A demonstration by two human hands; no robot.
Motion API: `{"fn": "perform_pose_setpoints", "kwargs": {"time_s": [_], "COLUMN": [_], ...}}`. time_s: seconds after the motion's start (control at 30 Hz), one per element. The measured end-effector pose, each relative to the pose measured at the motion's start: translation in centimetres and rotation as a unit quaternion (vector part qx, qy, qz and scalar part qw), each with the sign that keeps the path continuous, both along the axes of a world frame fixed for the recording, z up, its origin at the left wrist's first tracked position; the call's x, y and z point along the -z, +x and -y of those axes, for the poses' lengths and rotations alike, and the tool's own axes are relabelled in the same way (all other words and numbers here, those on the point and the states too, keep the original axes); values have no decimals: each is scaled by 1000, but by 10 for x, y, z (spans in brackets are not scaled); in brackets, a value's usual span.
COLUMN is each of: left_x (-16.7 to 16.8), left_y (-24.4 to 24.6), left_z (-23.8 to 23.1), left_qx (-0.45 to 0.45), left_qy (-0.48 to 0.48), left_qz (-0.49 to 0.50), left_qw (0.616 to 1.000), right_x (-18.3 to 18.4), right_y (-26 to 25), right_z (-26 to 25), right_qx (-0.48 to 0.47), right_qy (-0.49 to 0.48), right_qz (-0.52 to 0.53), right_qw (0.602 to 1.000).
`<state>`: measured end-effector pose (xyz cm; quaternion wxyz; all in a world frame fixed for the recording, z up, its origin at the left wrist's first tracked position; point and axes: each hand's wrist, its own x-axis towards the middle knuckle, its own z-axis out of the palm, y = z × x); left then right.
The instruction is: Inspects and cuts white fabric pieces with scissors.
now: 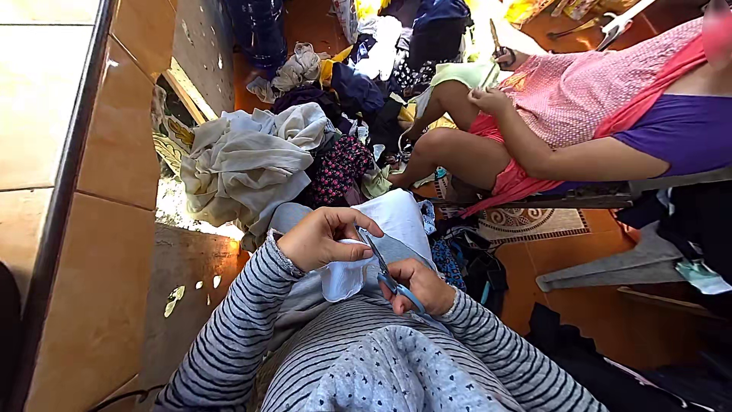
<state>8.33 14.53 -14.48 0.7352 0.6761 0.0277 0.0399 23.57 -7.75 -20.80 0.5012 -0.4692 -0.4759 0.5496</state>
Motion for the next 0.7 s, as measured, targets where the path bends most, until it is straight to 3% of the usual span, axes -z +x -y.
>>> {"fn": "perform_pose_setpoints", "kwargs": {"time_s": [0.2, 0.43, 0.53, 0.6, 0.7], "left_x": [3, 5, 9, 12, 28], "left_y": [9, 26, 32, 35, 37], "left_z": [8, 21, 25, 30, 39], "left_qx": [41, 13, -56, -81, -77], "left_qy": [-17, -3, -121, -234, -369], "left_qz": [-24, -42, -41, -60, -42], "left_qw": [999, 999, 990, 967, 925], "right_x": [3, 8, 14, 14, 5], "right_y": [0, -1, 12, 18, 10], "right_z": [5, 14, 10, 7, 2], "right_qx": [18, 141, 233, 274, 257], "right_qy": [2, 56, 132, 130, 95], "right_qz": [-13, -63, -87, -86, -102], "right_qw": [1000, 986, 960, 949, 956]}}
